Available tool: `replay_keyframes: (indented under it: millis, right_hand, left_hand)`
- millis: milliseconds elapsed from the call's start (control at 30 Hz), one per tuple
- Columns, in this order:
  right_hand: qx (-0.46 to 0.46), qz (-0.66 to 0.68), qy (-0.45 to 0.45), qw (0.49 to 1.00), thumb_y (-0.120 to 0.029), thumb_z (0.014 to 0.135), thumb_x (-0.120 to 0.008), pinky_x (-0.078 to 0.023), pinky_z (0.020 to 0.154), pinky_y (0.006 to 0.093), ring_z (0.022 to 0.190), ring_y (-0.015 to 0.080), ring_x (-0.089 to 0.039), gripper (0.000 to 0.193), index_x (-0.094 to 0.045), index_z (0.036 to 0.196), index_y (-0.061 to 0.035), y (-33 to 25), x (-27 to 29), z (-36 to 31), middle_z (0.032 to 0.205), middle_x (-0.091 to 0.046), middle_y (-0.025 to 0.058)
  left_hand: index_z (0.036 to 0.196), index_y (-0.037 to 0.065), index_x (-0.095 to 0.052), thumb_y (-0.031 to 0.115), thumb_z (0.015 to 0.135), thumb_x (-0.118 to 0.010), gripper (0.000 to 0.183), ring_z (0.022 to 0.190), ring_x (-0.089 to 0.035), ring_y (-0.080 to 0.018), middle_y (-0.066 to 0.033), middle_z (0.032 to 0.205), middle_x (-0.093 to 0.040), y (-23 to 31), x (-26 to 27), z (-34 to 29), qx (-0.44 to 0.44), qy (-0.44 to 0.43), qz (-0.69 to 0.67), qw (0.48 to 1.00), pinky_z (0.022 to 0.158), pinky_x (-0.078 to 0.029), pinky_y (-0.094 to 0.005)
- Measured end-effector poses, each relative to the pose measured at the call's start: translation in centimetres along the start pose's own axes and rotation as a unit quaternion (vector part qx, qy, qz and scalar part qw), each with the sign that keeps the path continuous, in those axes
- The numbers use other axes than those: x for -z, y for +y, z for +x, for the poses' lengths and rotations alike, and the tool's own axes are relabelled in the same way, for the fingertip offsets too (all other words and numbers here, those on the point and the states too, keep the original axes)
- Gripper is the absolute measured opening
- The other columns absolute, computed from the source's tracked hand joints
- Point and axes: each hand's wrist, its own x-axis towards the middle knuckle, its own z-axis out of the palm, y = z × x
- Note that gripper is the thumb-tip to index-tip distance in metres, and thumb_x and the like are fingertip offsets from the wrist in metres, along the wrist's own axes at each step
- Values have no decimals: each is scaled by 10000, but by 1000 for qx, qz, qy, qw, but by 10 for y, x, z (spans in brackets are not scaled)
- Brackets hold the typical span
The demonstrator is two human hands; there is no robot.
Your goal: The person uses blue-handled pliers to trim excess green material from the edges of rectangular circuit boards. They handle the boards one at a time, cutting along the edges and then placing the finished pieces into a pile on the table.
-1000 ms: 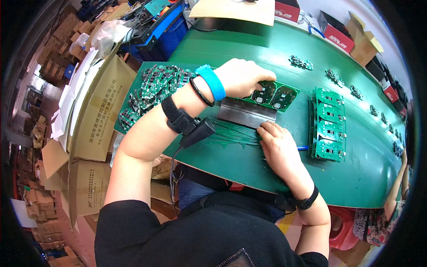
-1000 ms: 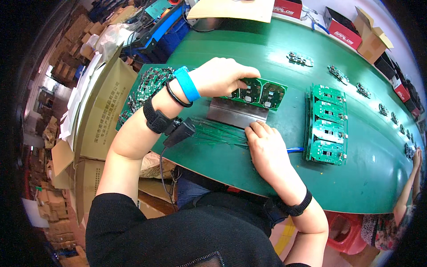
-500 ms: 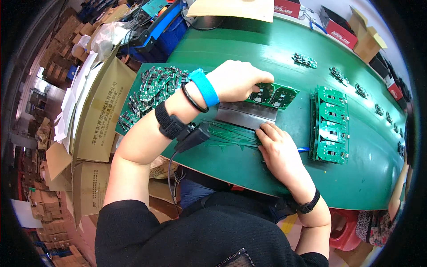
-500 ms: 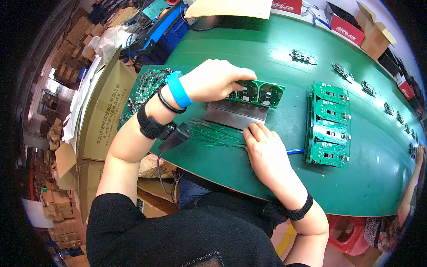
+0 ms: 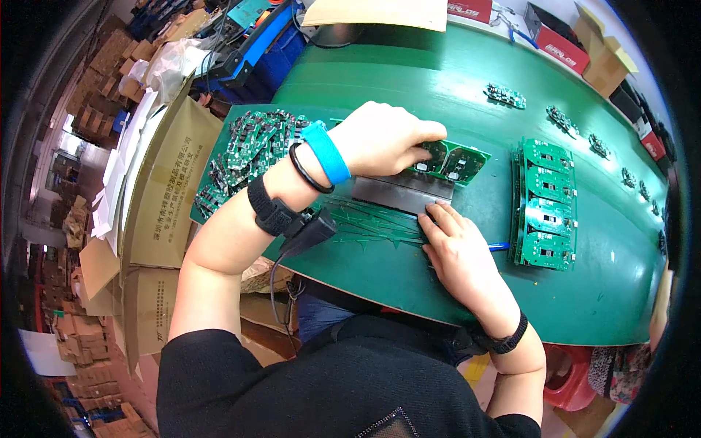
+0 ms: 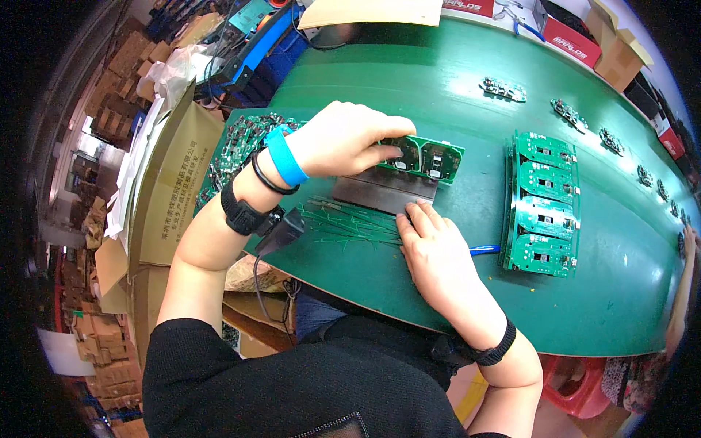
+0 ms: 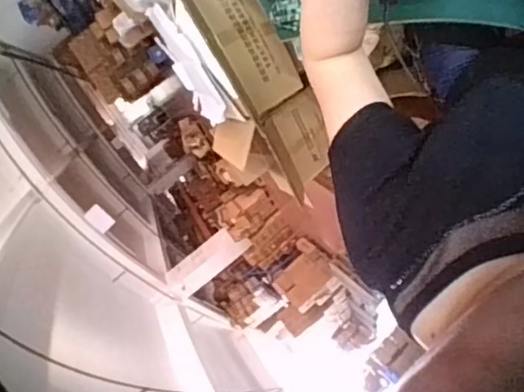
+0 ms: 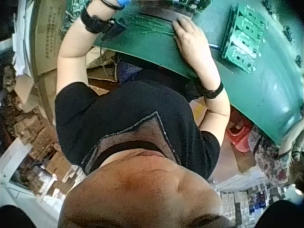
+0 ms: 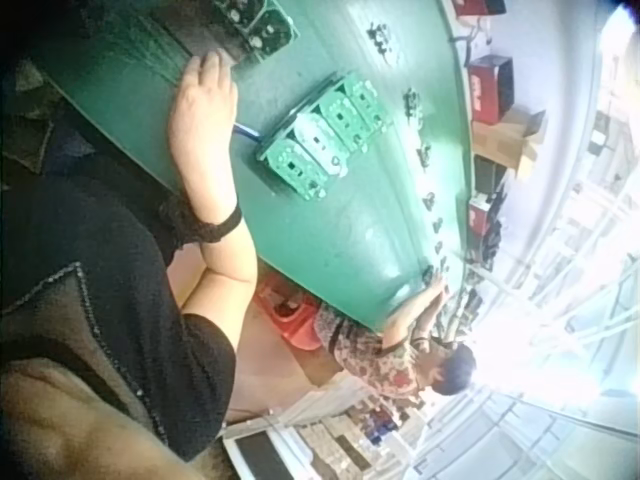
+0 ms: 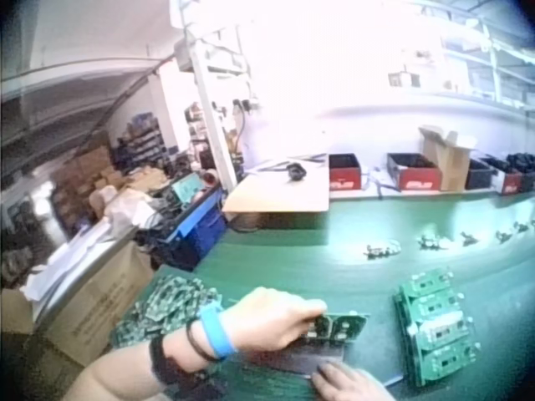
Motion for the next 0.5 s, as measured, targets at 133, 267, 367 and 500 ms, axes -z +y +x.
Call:
replay_keyframes:
  millis: [133, 267, 367, 500]
  right_hand:
    - [2, 7, 5, 1000, -63, 781, -667, -448, 976, 397, 1220, 332, -520, 424, -594, 1185, 43, 0, 0, 1, 1248, -569, 189]
    - [18, 25, 13, 999, -57, 794, -661, -456, 966, 399, 1210, 333, -526, 404, -590, 1181, 40, -1, 1, 3, 1228, -576, 187]
    - [16, 85, 40, 995, -54, 809, -659, -472, 933, 413, 1146, 356, -557, 366, -587, 1158, 31, 7, 0, 0, 1170, -594, 198]
    - [-128, 88, 183, 971, -27, 851, -631, -480, 807, 434, 899, 373, -582, 267, -563, 1105, 20, 17, 7, 4, 949, -589, 197]
  left_hand:
    - [1146, 151, -617, 458, 891, -612, 399, 828, -663, -359, -139, 896, -688, -30, -13, 26, 11, 14, 35, 999, 707, -525, -459]
    - [1170, 45, -614, 525, 885, -617, 558, 878, -667, -340, -182, 965, -695, -92, -43, 53, -46, 14, -20, 999, 767, -521, -435]
    - [1067, -26, -636, 452, 885, -671, 513, 764, -640, -169, -110, 866, -685, -84, -21, 68, 20, -135, -174, 975, 687, -517, -329]
    - [1009, -20, -645, 366, 882, -714, 412, 723, -580, -86, -31, 808, -650, -79, 2, 52, 73, -142, -235, 959, 644, -494, -271]
